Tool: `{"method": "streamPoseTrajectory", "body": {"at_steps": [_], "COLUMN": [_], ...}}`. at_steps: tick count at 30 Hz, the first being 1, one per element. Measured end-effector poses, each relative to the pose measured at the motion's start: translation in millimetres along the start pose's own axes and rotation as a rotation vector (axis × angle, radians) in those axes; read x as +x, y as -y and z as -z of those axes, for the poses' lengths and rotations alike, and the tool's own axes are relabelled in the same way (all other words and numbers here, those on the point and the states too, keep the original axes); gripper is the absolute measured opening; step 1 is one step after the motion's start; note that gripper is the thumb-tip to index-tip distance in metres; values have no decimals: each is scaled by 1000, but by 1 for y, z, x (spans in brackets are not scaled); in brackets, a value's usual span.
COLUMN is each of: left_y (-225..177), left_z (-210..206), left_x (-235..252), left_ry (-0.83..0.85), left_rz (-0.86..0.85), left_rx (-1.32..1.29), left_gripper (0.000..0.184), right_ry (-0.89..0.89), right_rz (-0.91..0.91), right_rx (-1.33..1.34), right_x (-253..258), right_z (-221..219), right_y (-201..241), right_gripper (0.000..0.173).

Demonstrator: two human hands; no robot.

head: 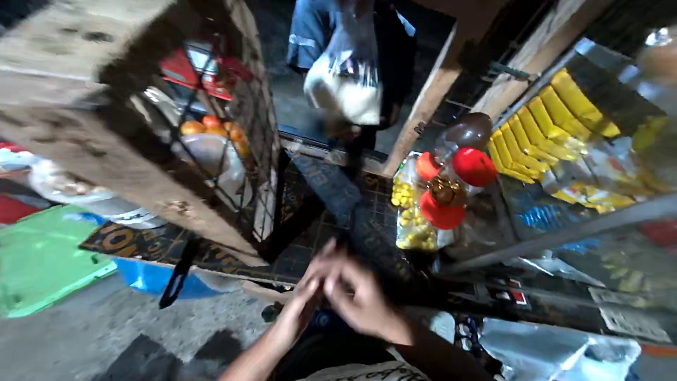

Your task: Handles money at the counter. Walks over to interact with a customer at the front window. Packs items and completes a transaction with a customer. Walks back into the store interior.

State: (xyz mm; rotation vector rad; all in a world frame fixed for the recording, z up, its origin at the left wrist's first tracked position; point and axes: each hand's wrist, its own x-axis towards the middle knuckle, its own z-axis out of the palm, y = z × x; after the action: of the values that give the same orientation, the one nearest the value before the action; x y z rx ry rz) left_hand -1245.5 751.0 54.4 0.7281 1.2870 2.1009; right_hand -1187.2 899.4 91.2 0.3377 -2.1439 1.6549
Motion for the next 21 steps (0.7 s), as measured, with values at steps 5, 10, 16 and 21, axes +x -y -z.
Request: {"method": "streamPoseTrajectory", "body": {"at_steps": [5,10,16,21], "left_y": [-5,-17,-39,-40], "left_z": [54,67,52,51], "left_x": [-112,-112,-74,-62], "left_ry": [23,-449,-645,-709], "left_rz": [300,115,-80,-155], "left_rx": [191,186,348,502], "left_gripper": [49,32,39,58], "right_ry": [127,-247,-109,101], "right_rz": [148,-111,-961,-1170], "right_rx": [-473,-913,-981,-1107], "right_x": [-110,-116,-73,-39], "right_z": [20,63,109,102], "right_y": [-21,-7,40,56], "right_gripper": [18,19,39,36]}}
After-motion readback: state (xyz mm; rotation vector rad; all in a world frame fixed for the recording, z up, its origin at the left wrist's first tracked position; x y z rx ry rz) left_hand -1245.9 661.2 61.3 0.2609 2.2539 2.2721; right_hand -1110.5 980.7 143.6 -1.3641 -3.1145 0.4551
